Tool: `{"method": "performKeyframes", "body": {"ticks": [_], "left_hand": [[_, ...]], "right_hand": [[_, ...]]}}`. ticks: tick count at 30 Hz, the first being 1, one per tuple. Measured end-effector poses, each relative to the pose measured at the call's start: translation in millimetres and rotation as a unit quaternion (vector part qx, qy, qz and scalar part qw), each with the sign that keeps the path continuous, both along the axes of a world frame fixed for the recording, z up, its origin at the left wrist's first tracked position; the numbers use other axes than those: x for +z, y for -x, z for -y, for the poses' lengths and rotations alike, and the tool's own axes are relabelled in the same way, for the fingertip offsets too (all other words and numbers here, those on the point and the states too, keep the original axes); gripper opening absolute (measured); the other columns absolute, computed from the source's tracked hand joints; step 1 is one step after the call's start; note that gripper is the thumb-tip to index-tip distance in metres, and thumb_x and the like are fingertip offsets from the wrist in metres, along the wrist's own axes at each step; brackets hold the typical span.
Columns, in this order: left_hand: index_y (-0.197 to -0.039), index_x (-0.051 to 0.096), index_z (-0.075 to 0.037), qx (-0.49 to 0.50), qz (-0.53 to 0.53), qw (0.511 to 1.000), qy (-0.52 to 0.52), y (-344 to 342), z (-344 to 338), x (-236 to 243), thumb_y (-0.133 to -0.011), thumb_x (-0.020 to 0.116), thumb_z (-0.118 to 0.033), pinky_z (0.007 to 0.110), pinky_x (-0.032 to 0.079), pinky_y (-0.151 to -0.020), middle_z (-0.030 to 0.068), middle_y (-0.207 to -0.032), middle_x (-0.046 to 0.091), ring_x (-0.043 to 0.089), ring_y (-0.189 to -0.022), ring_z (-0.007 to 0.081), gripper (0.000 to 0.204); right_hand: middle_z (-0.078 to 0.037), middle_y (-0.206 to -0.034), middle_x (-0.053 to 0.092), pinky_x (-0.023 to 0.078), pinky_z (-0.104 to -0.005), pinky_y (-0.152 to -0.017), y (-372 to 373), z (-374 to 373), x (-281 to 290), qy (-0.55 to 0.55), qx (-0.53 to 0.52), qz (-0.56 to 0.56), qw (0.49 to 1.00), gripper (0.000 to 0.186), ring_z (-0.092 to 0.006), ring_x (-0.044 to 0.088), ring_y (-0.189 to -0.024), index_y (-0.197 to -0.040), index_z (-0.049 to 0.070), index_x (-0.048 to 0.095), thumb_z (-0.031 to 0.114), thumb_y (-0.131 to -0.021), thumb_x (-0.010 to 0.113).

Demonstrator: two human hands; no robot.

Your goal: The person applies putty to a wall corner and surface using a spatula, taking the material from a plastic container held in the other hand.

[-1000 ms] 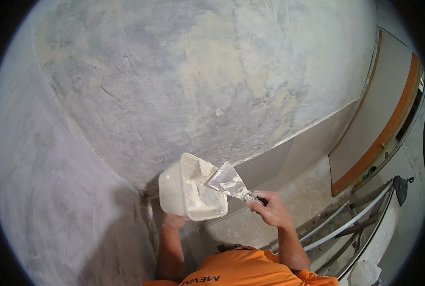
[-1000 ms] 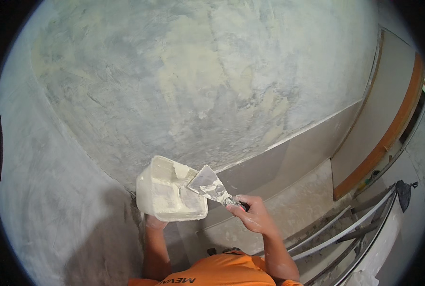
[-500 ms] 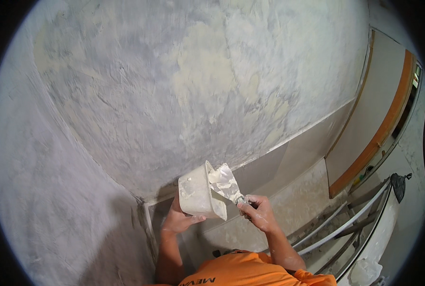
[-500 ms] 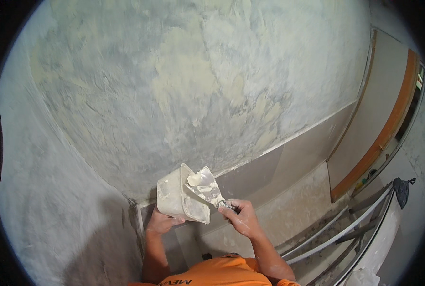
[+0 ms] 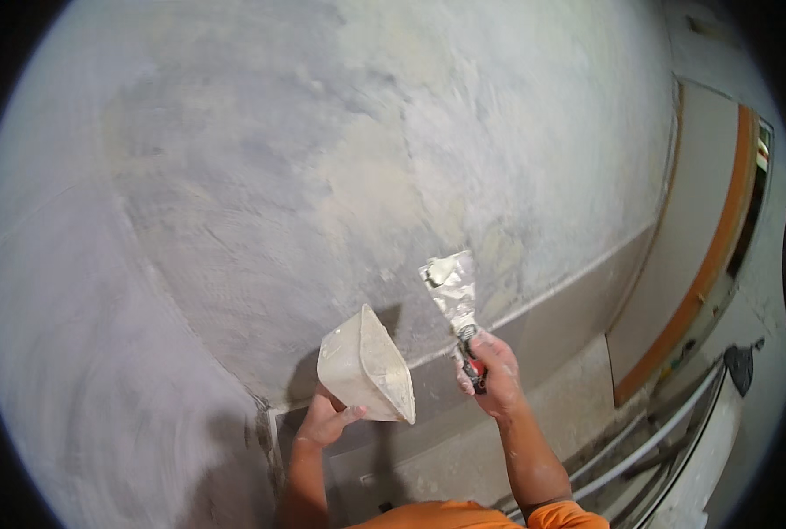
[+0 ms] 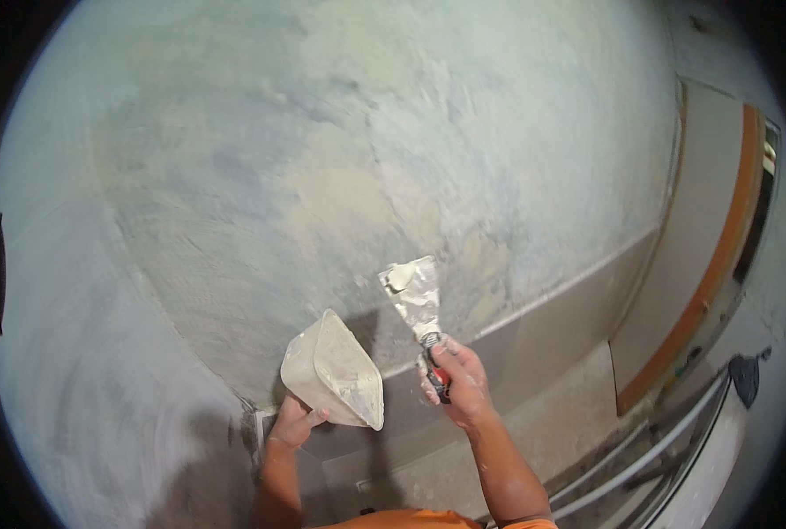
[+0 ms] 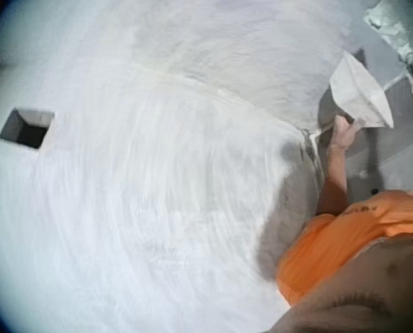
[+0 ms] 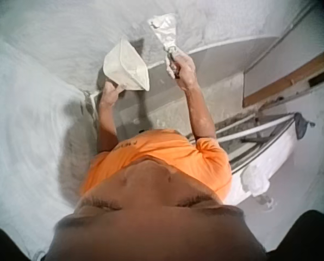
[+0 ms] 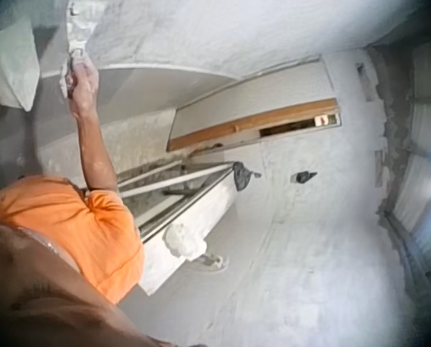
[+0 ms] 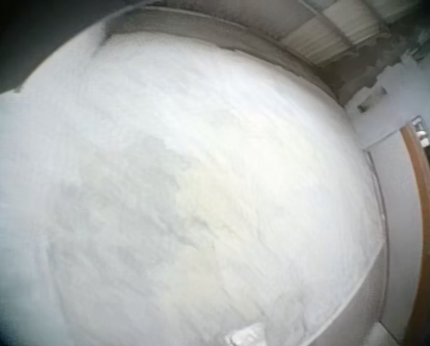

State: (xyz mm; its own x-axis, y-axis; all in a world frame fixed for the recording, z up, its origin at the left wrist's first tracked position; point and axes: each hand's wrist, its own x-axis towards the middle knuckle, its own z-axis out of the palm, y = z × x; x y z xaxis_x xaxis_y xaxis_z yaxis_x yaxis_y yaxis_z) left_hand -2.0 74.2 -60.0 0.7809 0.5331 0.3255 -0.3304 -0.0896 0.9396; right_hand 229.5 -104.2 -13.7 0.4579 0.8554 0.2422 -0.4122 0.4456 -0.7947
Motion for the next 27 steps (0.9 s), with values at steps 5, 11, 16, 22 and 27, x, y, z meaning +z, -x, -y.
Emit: {"method": "performKeyframes", "body": {"ticks": [5,11,16,22,27], "left_hand": [[-0.15,0.024,0.0,0.077,0.061,0.994,-0.056,12,43,50,-0.081,0.083,-0.024,0.038,0.032,-0.113,0.01,-0.144,0.043,0.04,-0.135,0.0218,0.094],[-0.148,0.033,-0.001,0.196,0.192,0.954,-0.124,0,73,59,-0.085,0.079,-0.027,0.037,0.034,-0.111,0.0092,-0.142,0.047,0.042,-0.134,0.0213,0.082],[-0.148,0.029,-0.002,0.23,0.24,0.936,-0.114,-7,97,48,-0.089,0.076,-0.021,0.036,0.035,-0.111,0.0097,-0.142,0.046,0.044,-0.133,0.0209,0.078],[-0.151,0.027,-0.007,0.272,0.236,0.922,-0.145,-13,95,36,-0.091,0.074,-0.025,0.035,0.041,-0.105,0.0072,-0.142,0.047,0.045,-0.131,0.0185,0.078],[-0.151,0.024,-0.009,0.287,0.233,0.919,-0.138,-10,100,40,-0.089,0.076,-0.024,0.036,0.043,-0.103,0.0104,-0.14,0.046,0.048,-0.128,0.0221,0.082]], "right_hand": [[-0.006,-0.081,0.06,0.038,-0.0246,-0.053,4,14,61,-0.106,-0.057,0.108,0.987,0.033,-0.011,0.05,-0.061,-0.125,-0.001,0.056,0.02,-0.101,0.049],[-0.001,-0.081,0.057,0.035,-0.0233,-0.056,-12,11,115,-0.167,-0.058,0.312,0.934,0.031,-0.0062,0.044,-0.062,-0.119,-0.002,0.064,0.019,-0.099,0.054],[0.001,-0.082,0.054,0.041,-0.0247,-0.066,-6,-1,141,-0.233,-0.139,0.46,0.845,0.037,-0.007,0.046,-0.072,-0.127,-0.003,0.061,0.02,-0.1,0.055],[-0.012,-0.095,0.067,0.047,-0.0388,-0.076,-7,-64,178,-0.346,-0.278,0.547,0.71,0.036,-0.0264,0.061,-0.082,-0.13,0.002,0.06,0.016,-0.097,0.056],[-0.017,-0.104,0.065,0.048,-0.0447,-0.082,16,-85,222,-0.333,-0.379,0.648,0.57,0.032,-0.0332,0.061,-0.099,-0.123,0.004,0.064,0.012,-0.093,0.058]]}}
